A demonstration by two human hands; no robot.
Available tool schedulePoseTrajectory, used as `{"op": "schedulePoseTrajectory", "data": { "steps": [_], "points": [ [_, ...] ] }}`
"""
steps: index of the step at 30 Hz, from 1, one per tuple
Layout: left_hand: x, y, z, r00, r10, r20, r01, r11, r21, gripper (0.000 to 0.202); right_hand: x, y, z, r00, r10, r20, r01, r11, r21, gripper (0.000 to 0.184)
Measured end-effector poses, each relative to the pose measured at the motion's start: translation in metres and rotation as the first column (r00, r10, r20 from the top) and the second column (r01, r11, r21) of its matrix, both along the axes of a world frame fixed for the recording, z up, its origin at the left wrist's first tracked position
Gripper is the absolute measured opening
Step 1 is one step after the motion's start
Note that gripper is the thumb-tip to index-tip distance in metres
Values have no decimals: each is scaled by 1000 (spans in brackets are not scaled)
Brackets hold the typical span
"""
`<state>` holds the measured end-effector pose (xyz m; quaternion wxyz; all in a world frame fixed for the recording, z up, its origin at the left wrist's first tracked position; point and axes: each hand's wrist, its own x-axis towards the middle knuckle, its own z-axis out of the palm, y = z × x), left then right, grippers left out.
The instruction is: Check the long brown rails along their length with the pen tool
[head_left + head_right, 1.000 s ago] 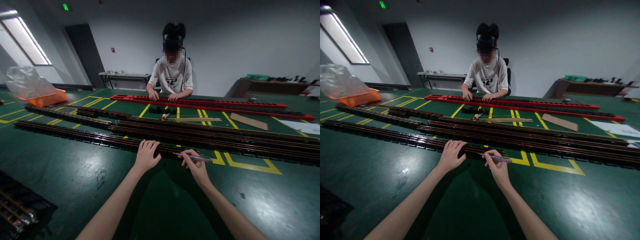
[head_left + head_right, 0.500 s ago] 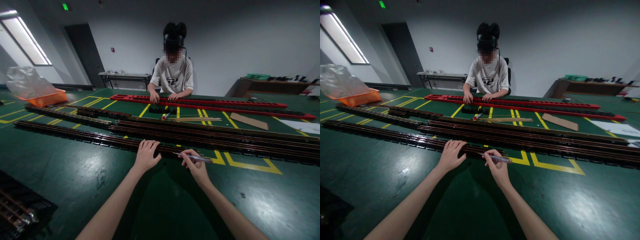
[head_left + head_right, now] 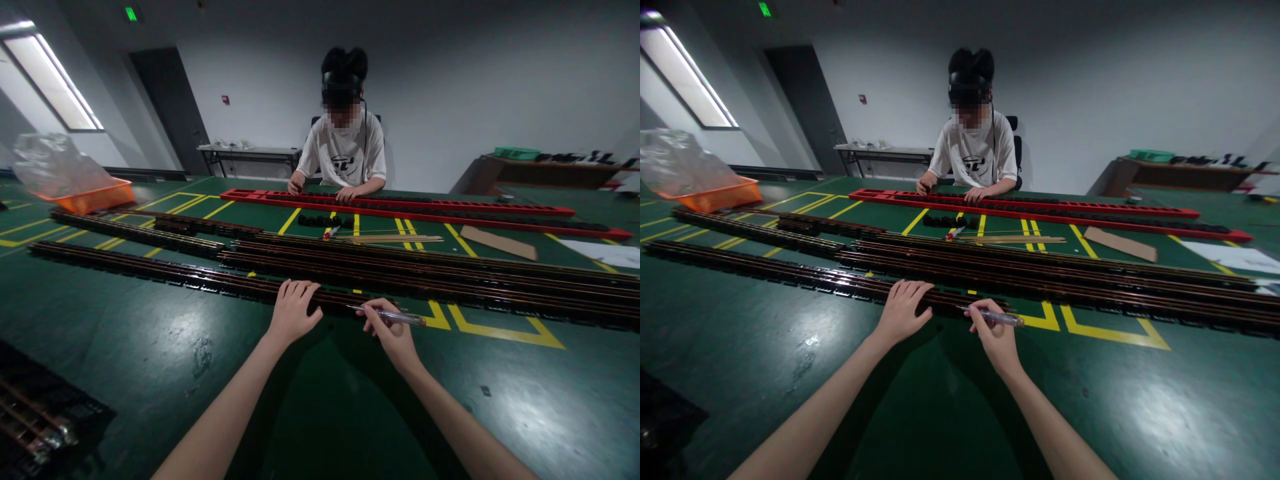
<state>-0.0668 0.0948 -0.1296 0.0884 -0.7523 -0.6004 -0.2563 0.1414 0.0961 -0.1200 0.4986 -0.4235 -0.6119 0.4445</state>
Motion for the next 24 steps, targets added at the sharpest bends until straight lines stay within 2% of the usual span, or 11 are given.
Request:
{"op": "schedulePoseTrajectory", "data": {
  "steps": [24],
  "points": [
    [1, 0, 2, 1000, 5, -1, -5, 1000, -23, 36, 1, -1, -1, 1000, 10, 15, -10, 1000, 24, 29]
  ]
}}
